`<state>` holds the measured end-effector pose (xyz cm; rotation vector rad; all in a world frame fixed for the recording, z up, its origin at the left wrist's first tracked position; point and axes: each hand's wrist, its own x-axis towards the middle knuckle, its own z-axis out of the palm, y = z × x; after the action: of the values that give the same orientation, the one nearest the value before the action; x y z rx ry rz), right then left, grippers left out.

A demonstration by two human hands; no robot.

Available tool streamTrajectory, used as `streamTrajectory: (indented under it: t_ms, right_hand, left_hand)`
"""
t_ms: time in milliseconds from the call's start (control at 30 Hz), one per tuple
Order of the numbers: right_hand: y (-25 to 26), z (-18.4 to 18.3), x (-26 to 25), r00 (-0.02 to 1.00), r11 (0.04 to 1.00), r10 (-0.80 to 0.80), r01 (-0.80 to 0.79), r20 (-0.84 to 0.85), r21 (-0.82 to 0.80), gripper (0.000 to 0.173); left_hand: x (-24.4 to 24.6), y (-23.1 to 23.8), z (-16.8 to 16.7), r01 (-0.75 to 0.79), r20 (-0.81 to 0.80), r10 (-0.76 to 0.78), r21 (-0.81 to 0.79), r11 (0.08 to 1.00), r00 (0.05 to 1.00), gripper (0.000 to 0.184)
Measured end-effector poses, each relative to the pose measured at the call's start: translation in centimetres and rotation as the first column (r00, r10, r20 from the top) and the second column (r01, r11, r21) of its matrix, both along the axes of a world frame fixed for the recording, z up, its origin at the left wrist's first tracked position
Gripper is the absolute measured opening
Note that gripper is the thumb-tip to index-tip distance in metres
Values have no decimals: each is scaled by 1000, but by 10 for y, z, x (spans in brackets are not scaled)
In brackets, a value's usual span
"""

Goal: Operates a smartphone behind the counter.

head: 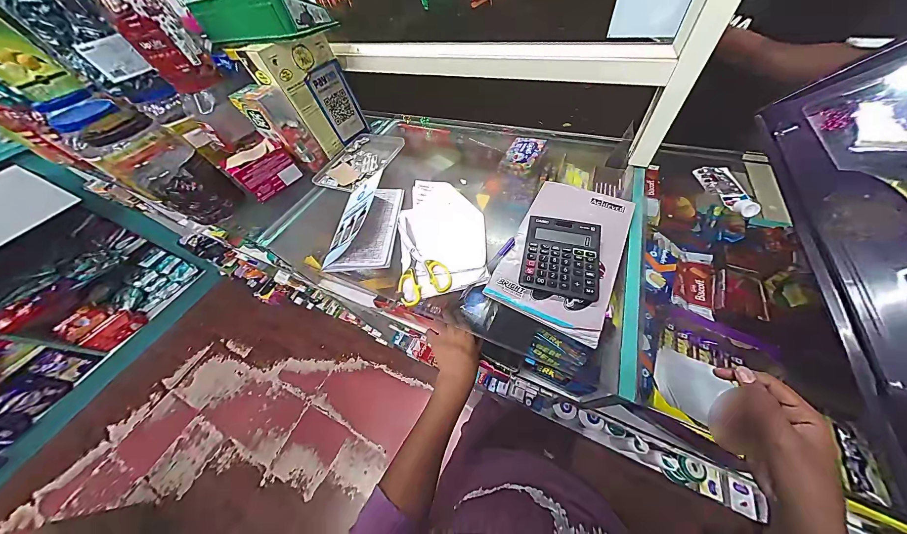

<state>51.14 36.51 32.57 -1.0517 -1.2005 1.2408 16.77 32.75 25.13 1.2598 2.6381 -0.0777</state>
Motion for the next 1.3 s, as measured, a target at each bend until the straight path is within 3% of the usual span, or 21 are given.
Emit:
streamTrajectory:
  t_ms: [167, 367, 467, 533, 633, 767, 900, 1033, 1167, 1200, 1267, 1300]
  right_hand:
    - [0, 4, 0, 1000, 1000, -4, 4, 14, -19, 32]
    - [-1, 3, -2, 1000, 1000, -12, 12, 23, 4, 30]
    - [-2, 1, -1, 1000, 1000, -5, 5, 30, 20, 30]
    - [-2, 1, 0, 999, 1000, -4, 3, 37, 17, 32]
    - [-2, -1, 0, 1000, 1000, -15, 15, 27, 20, 31]
    - [-2, -2, -2, 1000, 1000, -21, 20, 11, 20, 30]
    - [-3, -1, -3, 999, 999, -26, 25, 20, 27, 29]
    - [-3, -2, -4, 1000, 999, -20, 20, 2, 31, 29]
    - [-2, -4, -3, 999, 998, -32, 33, -5, 52, 29]
    - [-2, -4, -4, 999, 997, -45, 45, 2, 56, 29]
    - [-2, -4, -5, 998, 996, -68, 68, 5, 57, 28]
    - [-3, -5, -5, 997, 995, -79, 79, 1, 56, 28]
  left_hand:
    - [-2, -5, 2, 21, 37, -23, 47, 999, 999, 77]
    - [-17, -8, -4, 60, 11, -71, 401, 914, 997, 68]
    - [-19, -1, 5, 18, 67, -38, 270, 963, 997, 75]
    - [-22, 5, 8, 5, 119, -42, 298, 954, 992, 72]
    - [-32, 18, 8, 24, 195, -99, 354, 935, 976, 56]
    - [-31, 32, 25, 164, 155, -223, 321, 933, 962, 38]
    - [-27, 41, 27, 226, 136, -265, 250, 942, 955, 41]
    - [-18, 48, 30, 148, 249, -199, 212, 966, 948, 54]
    - [4, 46, 35, 63, 260, -143, 292, 954, 955, 46]
    - [11, 42, 52, 53, 292, -133, 265, 963, 947, 45]
    - [16, 38, 94, 109, 391, -116, 40, 993, 913, 48]
    - [13, 34, 76, 106, 344, -160, 169, 980, 925, 46]
